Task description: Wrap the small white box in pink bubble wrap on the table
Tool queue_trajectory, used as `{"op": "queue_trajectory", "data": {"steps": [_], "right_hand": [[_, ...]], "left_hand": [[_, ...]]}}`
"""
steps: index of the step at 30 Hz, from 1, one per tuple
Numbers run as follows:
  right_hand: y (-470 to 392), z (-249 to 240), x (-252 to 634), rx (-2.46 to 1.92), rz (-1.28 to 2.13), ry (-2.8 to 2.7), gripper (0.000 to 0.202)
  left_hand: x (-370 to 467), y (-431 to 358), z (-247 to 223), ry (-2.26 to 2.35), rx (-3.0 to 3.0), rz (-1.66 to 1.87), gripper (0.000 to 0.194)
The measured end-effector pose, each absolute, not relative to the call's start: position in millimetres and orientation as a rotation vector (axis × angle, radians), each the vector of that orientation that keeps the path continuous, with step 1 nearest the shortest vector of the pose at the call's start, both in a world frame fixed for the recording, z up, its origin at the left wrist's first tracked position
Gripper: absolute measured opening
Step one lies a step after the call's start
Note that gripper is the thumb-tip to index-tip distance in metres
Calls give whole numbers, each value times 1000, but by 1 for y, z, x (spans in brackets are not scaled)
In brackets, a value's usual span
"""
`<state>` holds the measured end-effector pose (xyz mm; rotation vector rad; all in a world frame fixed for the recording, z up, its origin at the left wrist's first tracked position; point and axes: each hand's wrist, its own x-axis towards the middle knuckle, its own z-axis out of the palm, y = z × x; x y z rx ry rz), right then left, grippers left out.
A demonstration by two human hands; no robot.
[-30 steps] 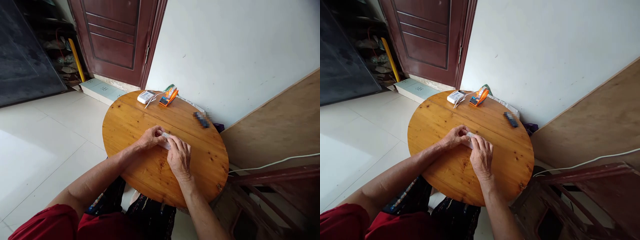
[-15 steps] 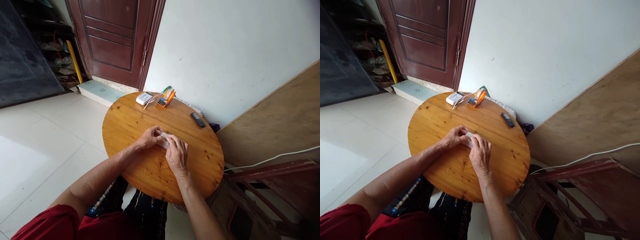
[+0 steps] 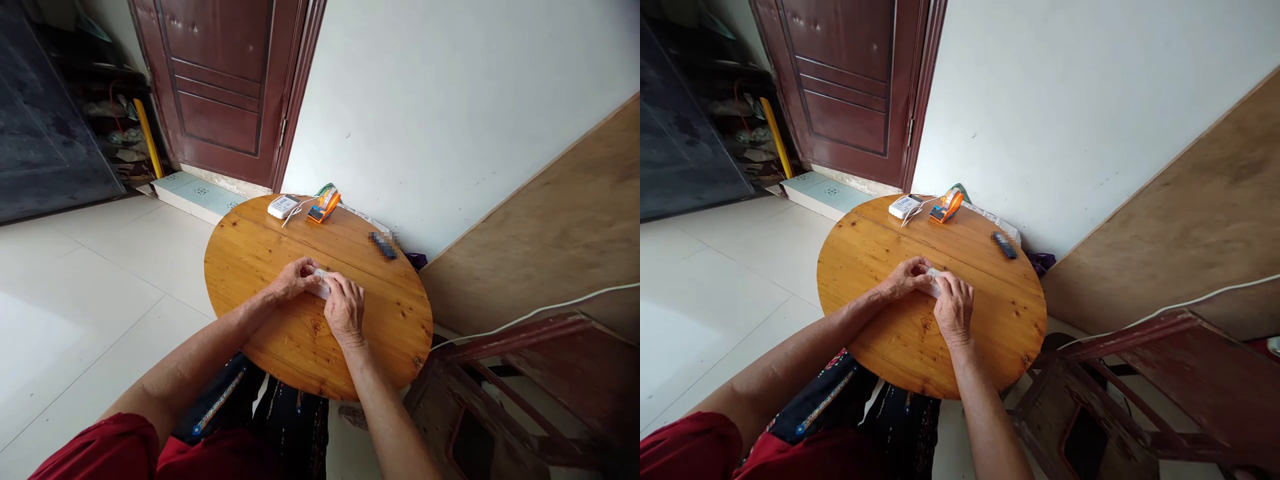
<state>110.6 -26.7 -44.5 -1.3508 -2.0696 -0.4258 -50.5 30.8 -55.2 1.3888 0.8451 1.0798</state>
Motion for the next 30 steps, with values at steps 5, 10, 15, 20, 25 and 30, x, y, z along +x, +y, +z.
{"op": "queue_trajectory", "data": {"steps": [5,10,15,20,25,30], "right_hand": [[-26,-47,109,-1405,-430,-2058,34],[-25,-47,109,-1378,-434,-2047,31],[-25,-47,110,-1335,-449,-2034,30],[-27,-48,112,-1304,-446,-2043,31],[-28,-45,112,-1226,-481,-2080,32],[-31,-43,112,-1246,-455,-2109,32]], "left_hand": [[-51,29,-51,850,1359,1081,31],[-53,27,-46,850,1337,1066,33],[-53,25,-43,854,1338,1055,34],[-53,24,-45,866,1393,1066,34],[-51,23,-47,886,1389,1067,33],[-50,19,-48,882,1372,1081,34]]}}
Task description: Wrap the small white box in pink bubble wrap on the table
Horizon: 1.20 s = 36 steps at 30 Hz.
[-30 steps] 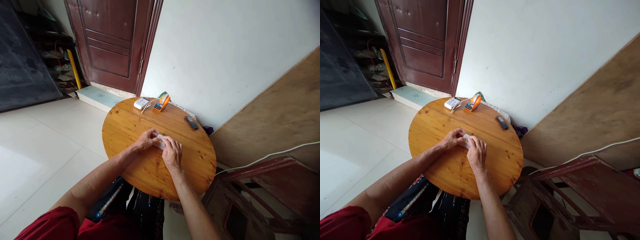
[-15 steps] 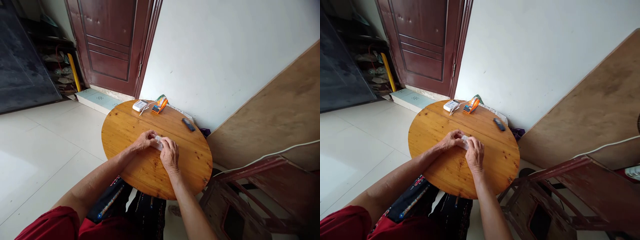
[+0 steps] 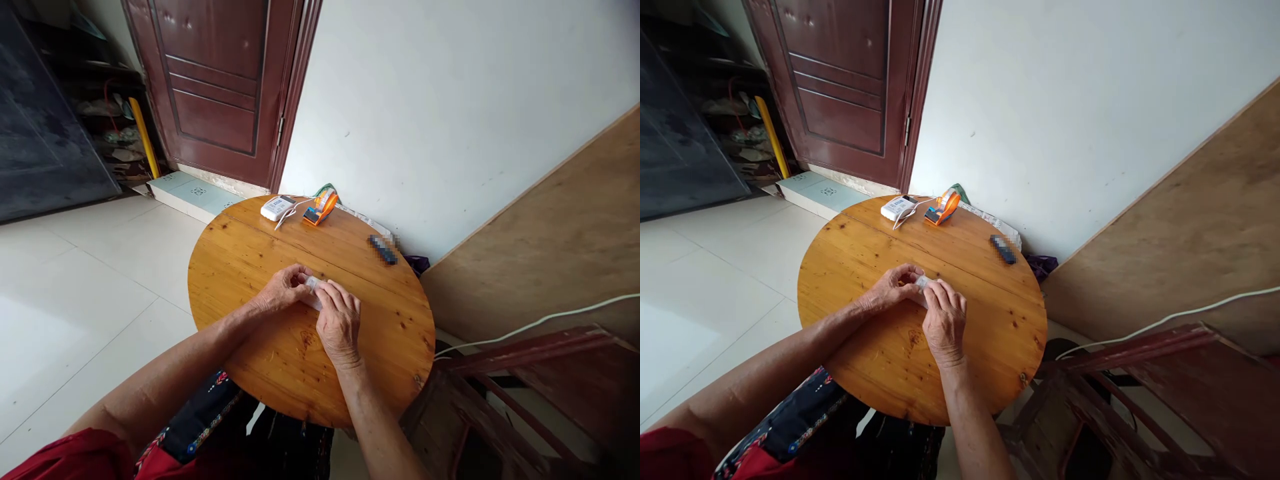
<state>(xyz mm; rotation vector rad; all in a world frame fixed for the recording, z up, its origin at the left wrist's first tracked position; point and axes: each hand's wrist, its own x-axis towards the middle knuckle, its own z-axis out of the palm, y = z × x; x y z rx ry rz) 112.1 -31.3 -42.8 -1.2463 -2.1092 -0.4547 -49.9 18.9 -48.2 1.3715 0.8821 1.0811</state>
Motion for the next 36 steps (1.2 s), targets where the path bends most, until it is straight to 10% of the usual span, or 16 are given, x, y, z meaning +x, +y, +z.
{"op": "queue_trajectory", "data": {"steps": [28,36], "right_hand": [[-19,-58,139,-1330,28,-1625,20],[-8,-53,142,-1460,533,-1539,49]], "left_hand": [[-51,29,-55,1109,1402,1213,25],[-53,29,-50,1245,1529,1108,18]]}}
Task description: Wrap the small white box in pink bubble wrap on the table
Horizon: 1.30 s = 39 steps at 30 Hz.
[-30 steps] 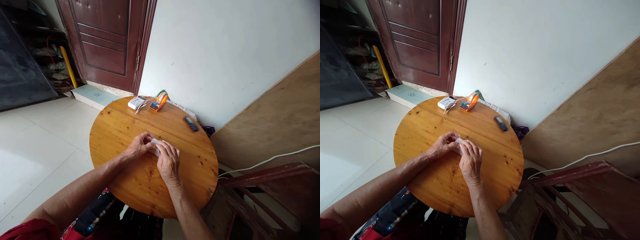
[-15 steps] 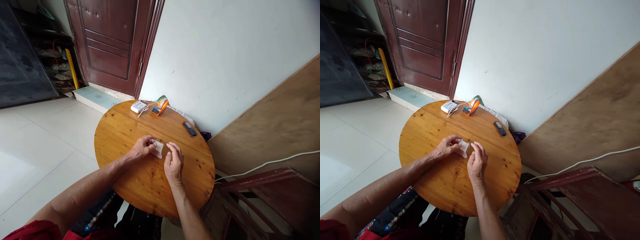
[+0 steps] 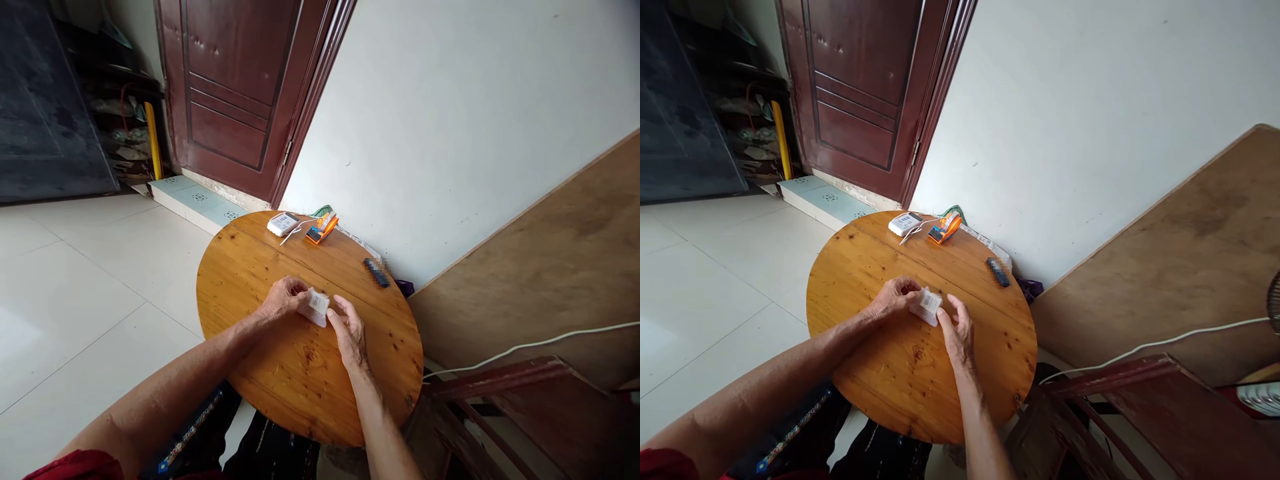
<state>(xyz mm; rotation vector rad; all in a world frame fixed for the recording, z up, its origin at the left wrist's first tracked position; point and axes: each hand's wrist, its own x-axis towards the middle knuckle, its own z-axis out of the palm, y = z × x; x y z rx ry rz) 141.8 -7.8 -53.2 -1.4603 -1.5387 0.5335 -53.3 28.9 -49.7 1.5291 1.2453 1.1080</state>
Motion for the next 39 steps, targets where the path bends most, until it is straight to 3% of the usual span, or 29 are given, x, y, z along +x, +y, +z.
{"op": "queue_trajectory", "data": {"steps": [4,11,19,27,33,39], "right_hand": [[4,-45,137,-1439,633,-1599,51],[28,-33,124,-1396,617,-1528,31],[47,-21,122,-1404,534,-1430,33],[81,7,133,-1362,470,-1336,31],[110,20,139,-1459,530,-1223,35],[71,7,155,-1491,448,-1144,44]], "left_hand": [[-53,28,-49,1317,1610,1076,22],[-48,26,-54,1291,1735,1140,20],[-48,20,-48,1140,1556,1178,9],[-43,26,-48,893,1148,1173,22],[-43,26,-43,806,964,1111,22],[-45,30,-44,844,1076,1030,21]]}}
